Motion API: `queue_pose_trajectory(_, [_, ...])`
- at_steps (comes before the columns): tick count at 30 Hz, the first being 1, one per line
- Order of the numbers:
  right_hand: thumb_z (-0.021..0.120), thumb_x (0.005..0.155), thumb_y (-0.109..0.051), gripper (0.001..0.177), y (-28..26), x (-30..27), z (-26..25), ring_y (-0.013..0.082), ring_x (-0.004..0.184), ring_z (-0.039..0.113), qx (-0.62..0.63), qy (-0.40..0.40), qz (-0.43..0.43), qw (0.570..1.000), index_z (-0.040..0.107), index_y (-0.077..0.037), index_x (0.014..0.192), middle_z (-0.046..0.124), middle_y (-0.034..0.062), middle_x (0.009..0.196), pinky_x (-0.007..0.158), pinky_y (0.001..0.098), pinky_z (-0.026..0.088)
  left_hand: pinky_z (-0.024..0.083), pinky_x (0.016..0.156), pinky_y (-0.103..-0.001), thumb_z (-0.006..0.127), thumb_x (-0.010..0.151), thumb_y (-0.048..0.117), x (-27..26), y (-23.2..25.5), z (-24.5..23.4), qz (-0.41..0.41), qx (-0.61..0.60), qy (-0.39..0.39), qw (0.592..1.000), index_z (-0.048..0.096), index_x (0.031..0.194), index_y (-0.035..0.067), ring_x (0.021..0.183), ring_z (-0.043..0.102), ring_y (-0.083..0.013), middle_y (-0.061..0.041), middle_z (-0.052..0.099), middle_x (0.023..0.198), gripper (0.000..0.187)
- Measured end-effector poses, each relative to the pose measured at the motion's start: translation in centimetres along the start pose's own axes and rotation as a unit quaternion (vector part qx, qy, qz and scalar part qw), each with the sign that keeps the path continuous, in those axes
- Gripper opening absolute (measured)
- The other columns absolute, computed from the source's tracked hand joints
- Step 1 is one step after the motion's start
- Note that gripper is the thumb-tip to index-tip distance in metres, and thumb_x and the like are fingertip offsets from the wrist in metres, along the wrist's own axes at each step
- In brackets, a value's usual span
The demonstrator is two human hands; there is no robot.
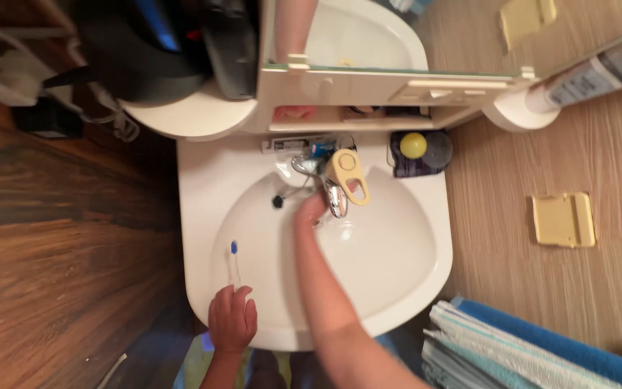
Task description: Cleaning the bathroom sink, faucet, and surrounding area with a sponge and water.
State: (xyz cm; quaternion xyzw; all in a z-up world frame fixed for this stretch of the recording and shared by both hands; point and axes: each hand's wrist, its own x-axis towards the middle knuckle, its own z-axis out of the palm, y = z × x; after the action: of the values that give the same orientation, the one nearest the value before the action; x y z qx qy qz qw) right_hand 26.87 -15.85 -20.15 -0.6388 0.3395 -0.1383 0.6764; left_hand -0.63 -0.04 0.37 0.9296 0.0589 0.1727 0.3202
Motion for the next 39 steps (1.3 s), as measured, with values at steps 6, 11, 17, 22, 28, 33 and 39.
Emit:
queue_pose_trajectory(6, [0.041,0.109,-0.025,0.077,-11.7,-13.1,6.8,0.024,0.158,0.006,0.045,-0.053,-0.06,0.996,-0.012,-0.01,0.163,-0.006,0.0124,0.174,0.125,0.0347,0.007,0.046,0.09,-0.05,0.063,0.083,0.022,-0.1,-0.4,-0.2,-0.014,-0.01,-0.034,0.999,0.064,0.111,0.012,0.102,0.058,-0.0379,-0.014,0.057,0.106,0.03])
queue_pose_trajectory(11, [0.036,0.105,-0.033,0.069,-13.9,-9.8,7.1,0.0208,0.149,0.02,0.192,0.063,-0.02,0.979,0.003,-0.014,0.162,0.008,0.0081,0.166,0.121,0.0351,0.018,0.046,0.088,-0.049,0.064,0.083,0.022,-0.3,-0.7,-0.4,-0.007,-0.031,-0.028,0.999,0.064,0.11,0.013,0.1,0.058,-0.0368,-0.014,0.057,0.107,0.029])
queue_pose_trajectory(17, [0.038,0.103,-0.041,0.061,-14.1,-9.4,6.6,0.0192,0.143,0.029,0.27,0.078,0.046,0.959,0.016,-0.024,0.157,0.021,-0.0002,0.159,0.119,0.0386,0.022,0.045,0.084,-0.048,0.064,0.085,0.023,0.4,-0.6,-1.1,-0.007,-0.049,-0.039,0.998,0.064,0.111,0.013,0.097,0.058,-0.0347,-0.012,0.057,0.104,0.028])
queue_pose_trajectory(22, [0.04,0.102,-0.047,0.057,-9.6,-3.3,5.5,0.019,0.139,0.037,0.304,0.122,0.064,0.943,0.028,-0.026,0.153,0.033,-0.0036,0.154,0.117,0.0405,0.026,0.046,0.087,-0.048,0.063,0.084,0.024,0.5,-0.6,-1.3,-0.003,-0.029,-0.045,0.999,0.065,0.11,0.013,0.096,0.058,-0.0342,-0.012,0.057,0.103,0.028])
queue_pose_trajectory(28, [0.044,0.102,-0.045,0.046,-6.7,2.1,-2.2,0.0258,0.115,0.056,0.359,0.029,0.125,0.924,0.055,-0.014,0.133,0.059,0.0059,0.127,0.094,0.0424,0.044,0.047,0.088,-0.047,0.063,0.085,0.023,1.3,-0.1,-1.0,0.016,-0.026,0.001,1.0,0.065,0.109,0.014,0.099,0.058,-0.0346,-0.012,0.057,0.104,0.026])
queue_pose_trajectory(33, [0.047,0.102,-0.045,0.042,-15.0,-7.2,-7.3,0.0323,0.1,0.066,0.472,-0.16,0.271,0.824,0.068,-0.012,0.117,0.072,0.0115,0.107,0.083,0.0456,0.056,0.047,0.087,-0.047,0.064,0.086,0.021,0.8,0.1,-1.6,0.012,-0.026,-0.017,0.999,0.065,0.109,0.014,0.098,0.058,-0.0338,-0.012,0.057,0.103,0.024])
queue_pose_trajectory(39, [0.047,0.096,-0.054,0.056,-21.3,-9.3,-8.2,0.0359,0.107,0.067,0.467,-0.175,0.314,0.808,0.062,-0.007,0.123,0.069,0.0138,0.116,0.087,0.0449,0.057,0.047,0.084,-0.046,0.063,0.086,0.021,0.5,0.1,-1.7,0.005,-0.023,-0.024,0.999,0.064,0.109,0.014,0.097,0.058,-0.033,-0.01,0.056,0.103,0.024])
